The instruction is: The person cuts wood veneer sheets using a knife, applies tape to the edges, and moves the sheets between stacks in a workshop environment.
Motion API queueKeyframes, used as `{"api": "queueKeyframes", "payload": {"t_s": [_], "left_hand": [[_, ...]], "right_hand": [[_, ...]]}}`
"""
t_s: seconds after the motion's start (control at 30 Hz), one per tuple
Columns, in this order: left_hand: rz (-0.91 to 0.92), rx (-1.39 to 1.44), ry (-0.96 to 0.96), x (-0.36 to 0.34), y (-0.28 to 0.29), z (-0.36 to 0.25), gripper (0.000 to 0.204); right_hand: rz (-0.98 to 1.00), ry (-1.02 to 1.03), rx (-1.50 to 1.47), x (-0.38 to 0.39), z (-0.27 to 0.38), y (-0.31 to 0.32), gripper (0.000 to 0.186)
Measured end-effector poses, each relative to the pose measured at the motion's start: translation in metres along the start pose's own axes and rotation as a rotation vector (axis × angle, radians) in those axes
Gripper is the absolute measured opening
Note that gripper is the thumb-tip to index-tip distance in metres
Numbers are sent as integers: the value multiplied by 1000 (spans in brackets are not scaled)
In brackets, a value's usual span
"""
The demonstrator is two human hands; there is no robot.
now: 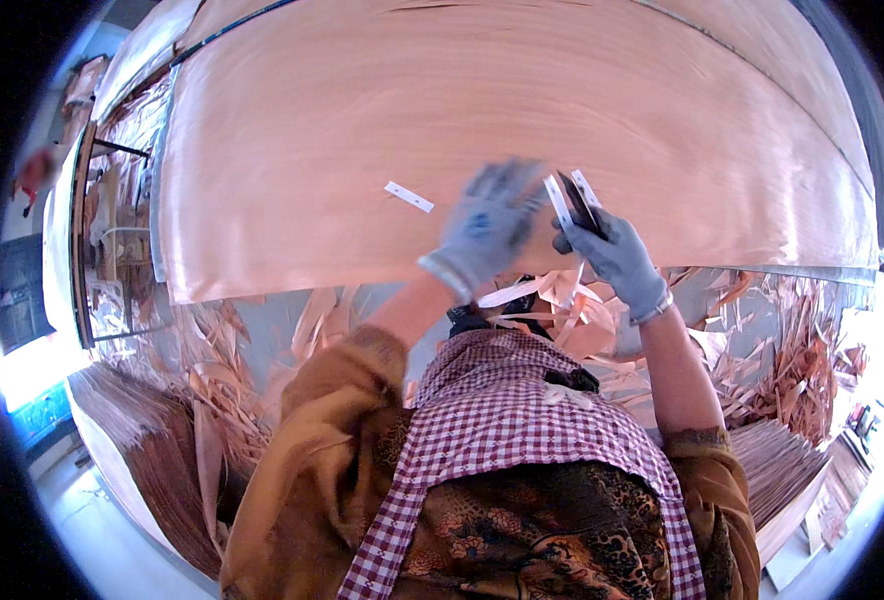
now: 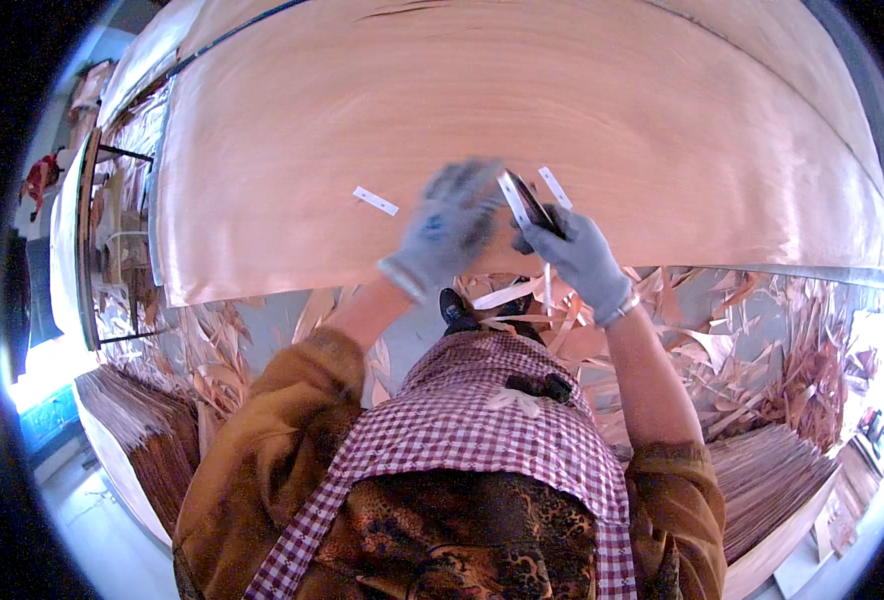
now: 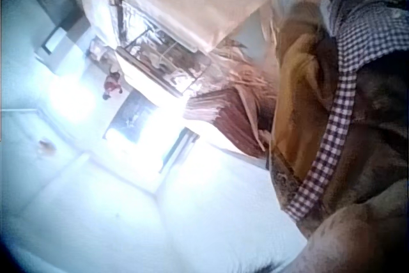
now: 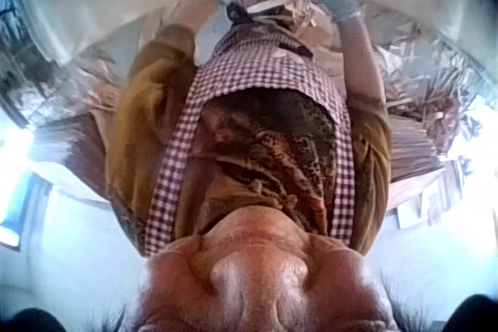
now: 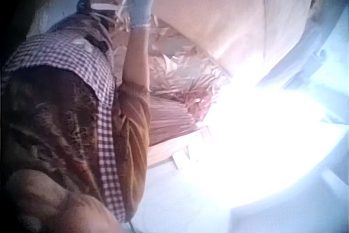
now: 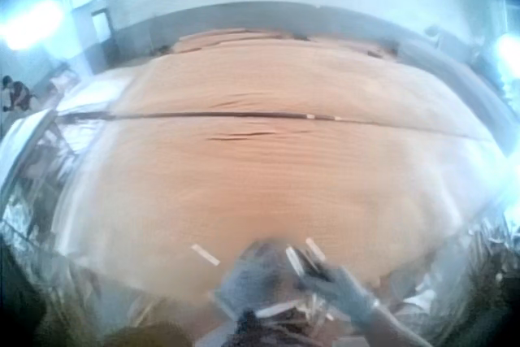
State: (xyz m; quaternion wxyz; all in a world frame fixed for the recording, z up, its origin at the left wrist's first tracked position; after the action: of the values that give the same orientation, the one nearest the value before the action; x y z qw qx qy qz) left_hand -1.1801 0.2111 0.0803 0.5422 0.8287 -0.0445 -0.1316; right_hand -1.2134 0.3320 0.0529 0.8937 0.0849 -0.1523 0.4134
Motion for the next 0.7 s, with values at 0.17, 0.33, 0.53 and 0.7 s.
{"api": "queueKeyframes", "payload": {"t_s": [0.17,0.33,0.53,0.7], "left_hand": [[-158,-55,232,62,31,49,46],[46,-73,-7,37,-12,8,44],[179,-226,-48,40,-8,-4,52],[225,-284,-74,39,-11,-7,65]], "right_hand": [[112,-144,-241,-34,-8,-37,17],[-122,104,705,-50,-33,-17,31],[-18,-226,356,-26,-48,-46,32],[74,-10,354,22,-37,-55,28]]}}
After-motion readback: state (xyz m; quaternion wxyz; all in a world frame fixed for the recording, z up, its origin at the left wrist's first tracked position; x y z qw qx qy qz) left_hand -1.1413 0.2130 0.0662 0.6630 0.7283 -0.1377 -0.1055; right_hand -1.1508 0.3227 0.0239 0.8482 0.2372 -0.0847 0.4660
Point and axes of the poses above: each hand's wrist, its own x-axis away from the middle knuckle, its own y-axis out of the back of the hand, z = x × y, the point moved 10 cm from there along -x, towards the middle knuckle, and after that the axes turned 6 degrees about z, right-handed, at the moved point
